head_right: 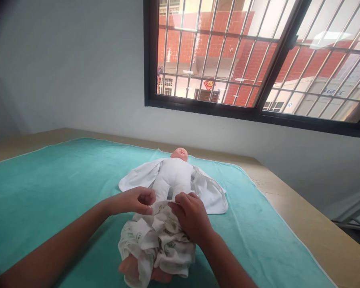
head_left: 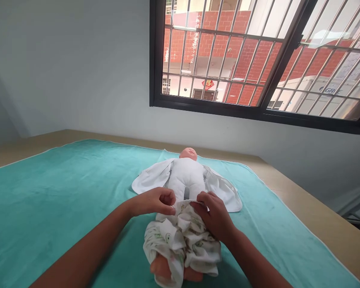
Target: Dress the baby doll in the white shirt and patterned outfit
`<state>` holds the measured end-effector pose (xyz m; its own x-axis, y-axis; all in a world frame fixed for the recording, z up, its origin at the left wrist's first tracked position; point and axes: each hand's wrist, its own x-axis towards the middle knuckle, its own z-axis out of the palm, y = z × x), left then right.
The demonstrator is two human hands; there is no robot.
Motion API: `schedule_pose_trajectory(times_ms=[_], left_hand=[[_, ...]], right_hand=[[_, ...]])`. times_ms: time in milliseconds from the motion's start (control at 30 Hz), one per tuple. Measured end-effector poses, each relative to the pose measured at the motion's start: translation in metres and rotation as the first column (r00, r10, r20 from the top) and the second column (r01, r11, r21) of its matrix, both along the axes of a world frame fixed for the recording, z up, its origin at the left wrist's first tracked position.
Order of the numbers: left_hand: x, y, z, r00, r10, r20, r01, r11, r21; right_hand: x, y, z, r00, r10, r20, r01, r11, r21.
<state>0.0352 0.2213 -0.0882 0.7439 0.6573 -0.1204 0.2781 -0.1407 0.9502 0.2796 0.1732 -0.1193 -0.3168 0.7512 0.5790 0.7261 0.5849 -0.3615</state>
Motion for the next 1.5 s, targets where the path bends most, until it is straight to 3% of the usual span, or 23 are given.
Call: schedule_pose_trajectory(times_ms=[133, 233, 400, 500, 667, 767, 900, 967, 1033, 1100, 1333, 1400, 1500], left_hand=[[0.003, -0.007, 0.009, 0.998, -0.061, 0.034, 0.06, 0.998, 0.028], [0.003, -0.006, 0.006, 0.994, -0.081, 0.071, 0.081, 0.997, -0.002], [-0.003, 0.005, -0.011, 0.965, 0.048, 0.258, -0.005, 0.986, -0.165], [-0.008, 0.01, -0.015, 0.972, 0.049, 0.228, -0.003, 0.98, -0.197], [-0.019, 0.019, -0.015, 1.0, -0.009, 0.03, 0.011, 0.998, -0.057], [-0.026, 0.025, -0.019, 1.0, 0.004, -0.027, -0.005, 1.0, -0.02], [-0.027, 0.03, -0.028, 0.998, 0.059, -0.015, -0.059, 0.998, 0.003], [-0.022, 0.03, -0.033, 0.992, 0.124, 0.034, -0.125, 0.992, 0.025], [-0.016, 0.03, -0.037, 0.974, 0.205, 0.095, -0.211, 0.976, 0.056], [-0.008, 0.03, -0.041, 0.948, 0.284, 0.144, -0.299, 0.95, 0.094], [0.012, 0.022, -0.049, 0.844, 0.48, 0.239, -0.532, 0.808, 0.253], [0.009, 0.023, -0.047, 0.884, 0.418, 0.21, -0.464, 0.845, 0.267], [-0.005, 0.028, -0.042, 0.968, 0.218, 0.126, -0.237, 0.958, 0.162]], right_hand=[[-0.002, -0.003, 0.002, 0.999, 0.045, -0.028, -0.043, 0.998, 0.042], [-0.002, -0.002, 0.0, 0.983, 0.015, -0.185, -0.034, 0.994, -0.1], [0.004, 0.003, 0.001, 0.936, -0.049, -0.349, -0.055, 0.958, -0.281], [0.01, 0.007, 0.003, 0.935, -0.024, -0.353, -0.097, 0.942, -0.32], [0.021, 0.012, 0.004, 0.937, 0.028, -0.349, -0.184, 0.887, -0.423], [0.031, 0.017, 0.003, 0.957, 0.026, -0.29, -0.185, 0.824, -0.536], [0.046, 0.02, 0.005, 0.969, 0.145, -0.202, -0.247, 0.633, -0.733], [0.052, 0.021, 0.006, 0.959, 0.186, -0.214, -0.283, 0.578, -0.766], [0.055, 0.023, 0.004, 0.95, 0.151, -0.275, -0.308, 0.606, -0.733], [0.056, 0.027, -0.001, 0.938, 0.078, -0.339, -0.301, 0.671, -0.678], [0.048, 0.034, -0.014, 0.934, -0.049, -0.354, -0.141, 0.86, -0.491], [0.048, 0.034, -0.013, 0.936, -0.031, -0.351, -0.145, 0.873, -0.466], [0.053, 0.033, -0.009, 0.934, 0.041, -0.354, -0.236, 0.817, -0.527]])
